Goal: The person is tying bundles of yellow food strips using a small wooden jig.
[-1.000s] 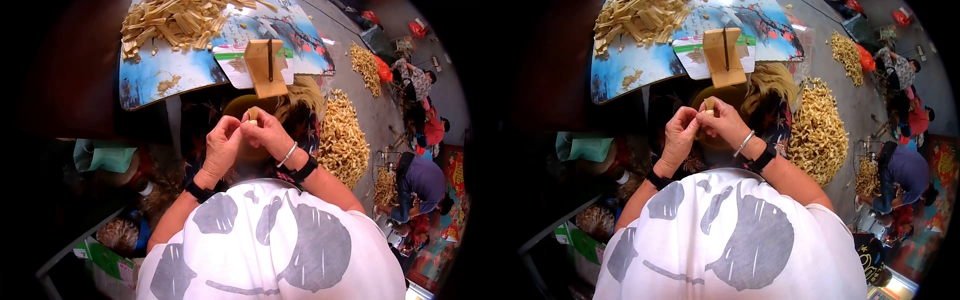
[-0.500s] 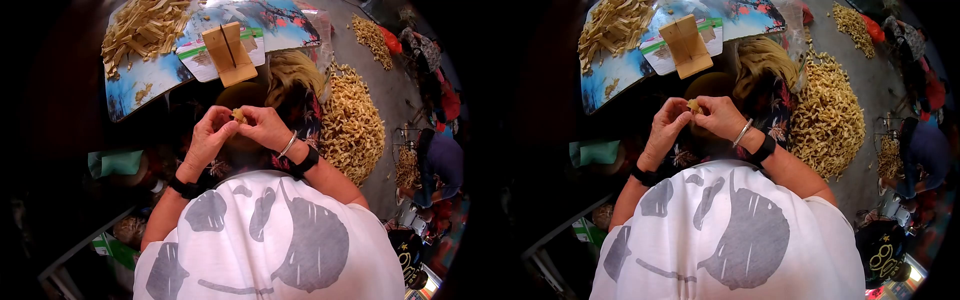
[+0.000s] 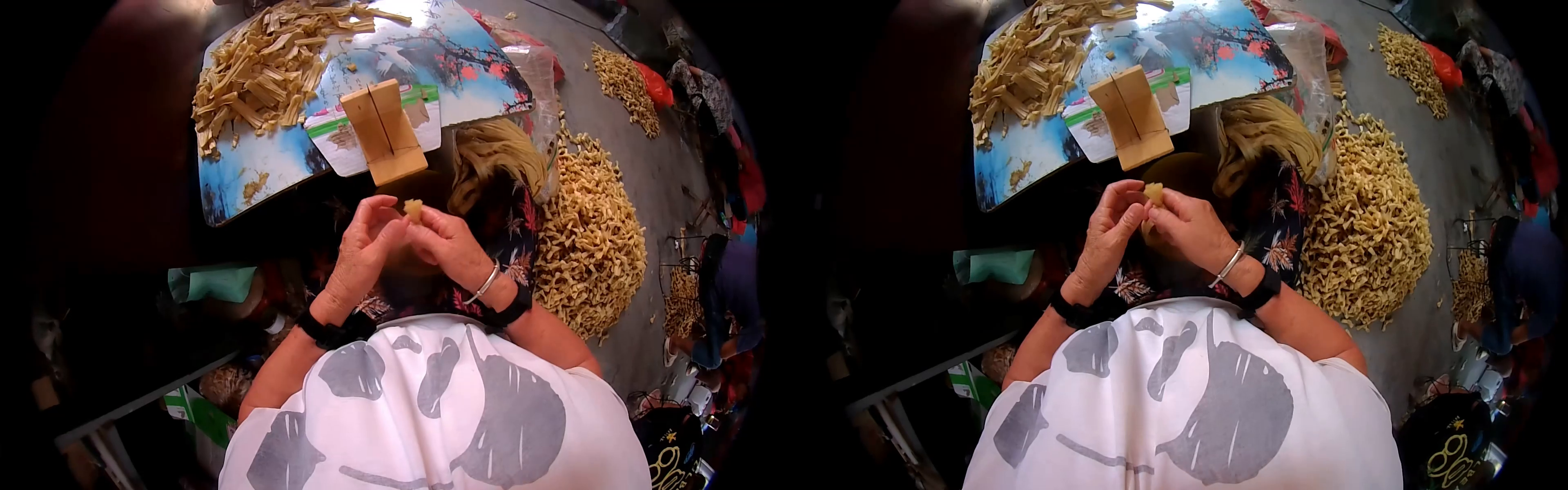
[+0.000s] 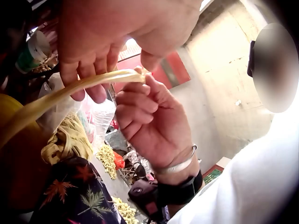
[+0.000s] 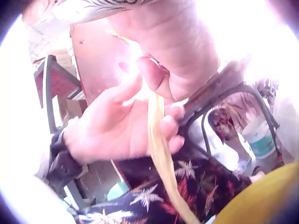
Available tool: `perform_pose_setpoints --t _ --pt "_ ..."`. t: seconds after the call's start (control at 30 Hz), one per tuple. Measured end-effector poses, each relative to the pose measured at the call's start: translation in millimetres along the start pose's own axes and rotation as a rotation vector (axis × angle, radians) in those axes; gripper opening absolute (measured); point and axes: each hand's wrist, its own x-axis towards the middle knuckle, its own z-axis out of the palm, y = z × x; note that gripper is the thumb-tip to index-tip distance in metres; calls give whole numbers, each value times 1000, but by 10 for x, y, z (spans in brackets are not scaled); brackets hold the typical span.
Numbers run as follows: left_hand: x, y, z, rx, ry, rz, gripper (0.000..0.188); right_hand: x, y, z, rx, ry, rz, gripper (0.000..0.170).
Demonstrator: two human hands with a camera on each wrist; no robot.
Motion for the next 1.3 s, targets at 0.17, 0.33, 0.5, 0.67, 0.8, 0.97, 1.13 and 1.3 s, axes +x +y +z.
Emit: perform_pose_setpoints --t 0.17,0.33,0.5,0.67,0.8,0.97,1.13,1.3 --pt "63 80 -146 171 -49 -15 23 208 -473 -236 -129 87 -273 20" --pt "536 482 -321 569 135 301 13 575 -660 -264 -562 316 -606 9" --pt "1049 540 -436 563 231 343 14 1016 -816 -263 -641 449 -792 10" --pt "1311 153 -473 550 380 273 15 1402 -502 -322 -893 431 -728 17" --pt "1231 290 -505 390 266 97 22 1366 -554 -417 -755 320 -636 15" --pt "958 411 -481 -164 112 26 20 900 -662 -593 -478 127 -325 20" --pt "551 393 -251 -100 102 97 16 342 -519 -508 -360 103 -181 20" --pt "241 306 83 -62 -1 79 13 33 -528 -182 -596 248 -433 26"
